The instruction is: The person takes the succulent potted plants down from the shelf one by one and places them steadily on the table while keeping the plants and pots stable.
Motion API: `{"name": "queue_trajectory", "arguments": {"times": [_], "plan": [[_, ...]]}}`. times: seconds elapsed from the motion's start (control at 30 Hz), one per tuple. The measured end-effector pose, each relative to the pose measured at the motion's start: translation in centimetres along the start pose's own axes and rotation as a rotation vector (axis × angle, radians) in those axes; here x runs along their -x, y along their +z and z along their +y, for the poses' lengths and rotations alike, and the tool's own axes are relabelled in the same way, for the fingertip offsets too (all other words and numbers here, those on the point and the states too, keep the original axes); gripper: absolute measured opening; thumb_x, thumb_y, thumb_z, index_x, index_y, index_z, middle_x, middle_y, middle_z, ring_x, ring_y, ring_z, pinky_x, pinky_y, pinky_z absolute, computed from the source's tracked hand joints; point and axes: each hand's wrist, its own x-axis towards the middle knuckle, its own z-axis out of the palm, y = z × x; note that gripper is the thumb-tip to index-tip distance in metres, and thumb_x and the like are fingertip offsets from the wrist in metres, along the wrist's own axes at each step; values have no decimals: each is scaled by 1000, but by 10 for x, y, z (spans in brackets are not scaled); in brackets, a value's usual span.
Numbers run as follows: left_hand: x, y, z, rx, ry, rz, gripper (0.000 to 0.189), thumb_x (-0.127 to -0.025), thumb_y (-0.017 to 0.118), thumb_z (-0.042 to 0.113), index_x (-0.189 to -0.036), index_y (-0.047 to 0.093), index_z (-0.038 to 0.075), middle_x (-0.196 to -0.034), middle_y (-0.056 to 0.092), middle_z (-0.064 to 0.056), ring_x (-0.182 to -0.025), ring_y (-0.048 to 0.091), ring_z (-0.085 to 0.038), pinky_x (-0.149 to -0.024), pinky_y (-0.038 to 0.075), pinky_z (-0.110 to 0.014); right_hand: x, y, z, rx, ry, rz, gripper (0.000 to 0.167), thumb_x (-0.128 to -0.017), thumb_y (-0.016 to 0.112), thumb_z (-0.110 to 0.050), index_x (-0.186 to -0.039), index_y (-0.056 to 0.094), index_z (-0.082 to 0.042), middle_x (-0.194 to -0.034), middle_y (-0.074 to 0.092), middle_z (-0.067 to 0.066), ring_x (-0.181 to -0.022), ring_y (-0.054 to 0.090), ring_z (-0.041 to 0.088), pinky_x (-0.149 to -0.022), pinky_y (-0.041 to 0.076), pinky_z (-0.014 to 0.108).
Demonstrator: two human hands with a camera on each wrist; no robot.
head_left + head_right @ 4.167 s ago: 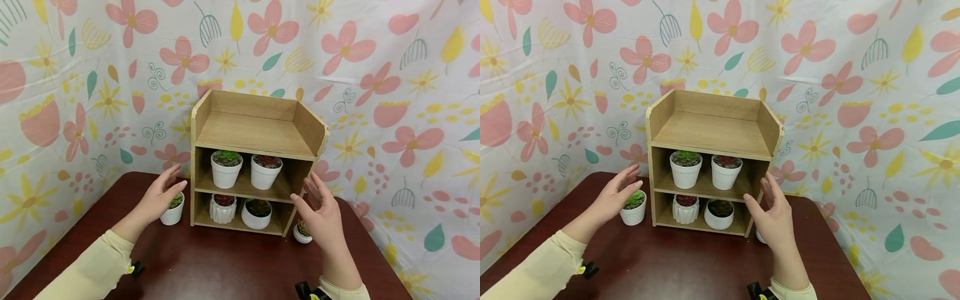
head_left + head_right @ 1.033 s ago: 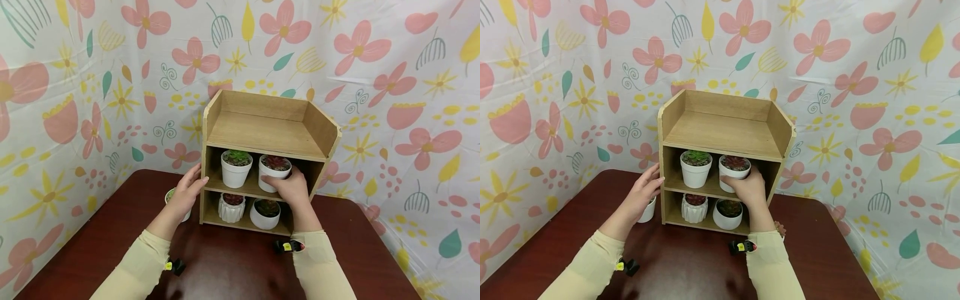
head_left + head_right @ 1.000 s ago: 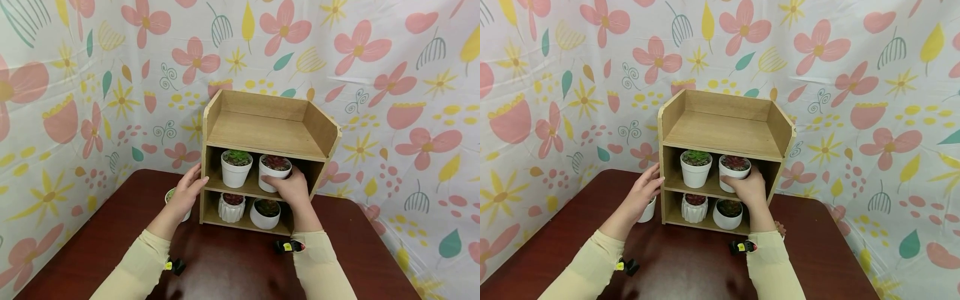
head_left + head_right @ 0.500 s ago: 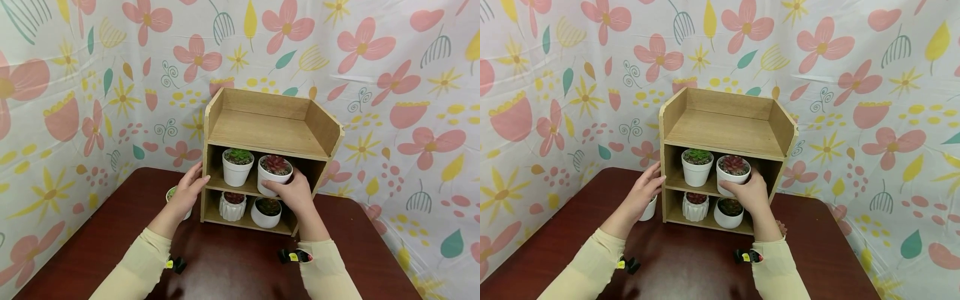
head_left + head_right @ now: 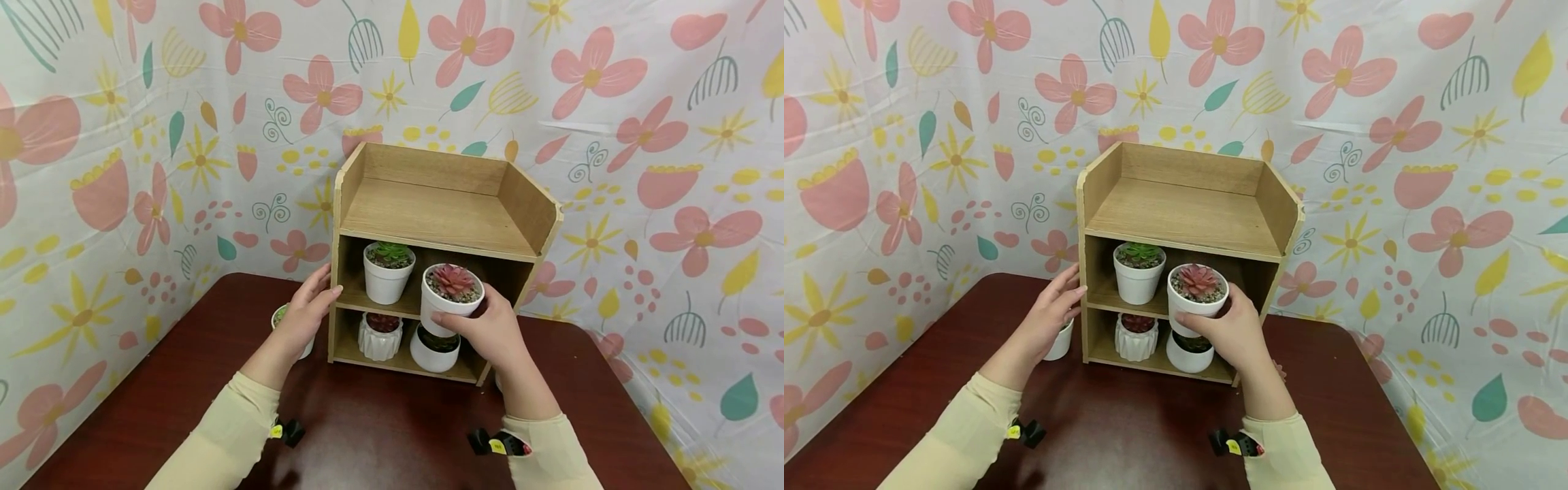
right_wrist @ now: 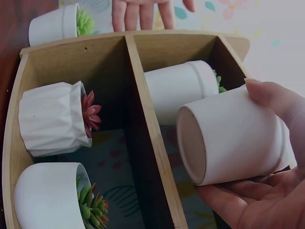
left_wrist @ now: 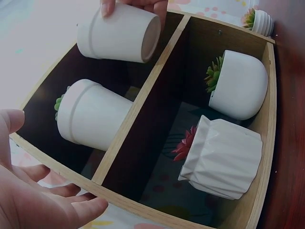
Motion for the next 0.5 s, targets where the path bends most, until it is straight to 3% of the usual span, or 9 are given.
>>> {"name": "queue_trajectory", "arguments": {"times": [0.27, 0.5], "plan": [[1, 0, 2, 7, -11, 1, 65, -108, 51, 37, -165, 21, 27, -171, 21, -5, -160, 19, -26, -127, 22, -58, 18, -9, 1, -18, -30, -15, 73, -75, 94, -37, -137, 61, -19, -125, 70, 3, -110, 66, 14, -89, 56, 26], [1, 0, 2, 7, -9, -6, 66, -108, 50, 37, -166, 20, 26, -172, 20, -5, -161, 14, -26, -127, 21, -59, 29, -21, 8, -33, -84, -25, 65, -76, 94, -28, -132, 64, -17, -116, 72, 0, -99, 69, 7, -82, 57, 23]]}}
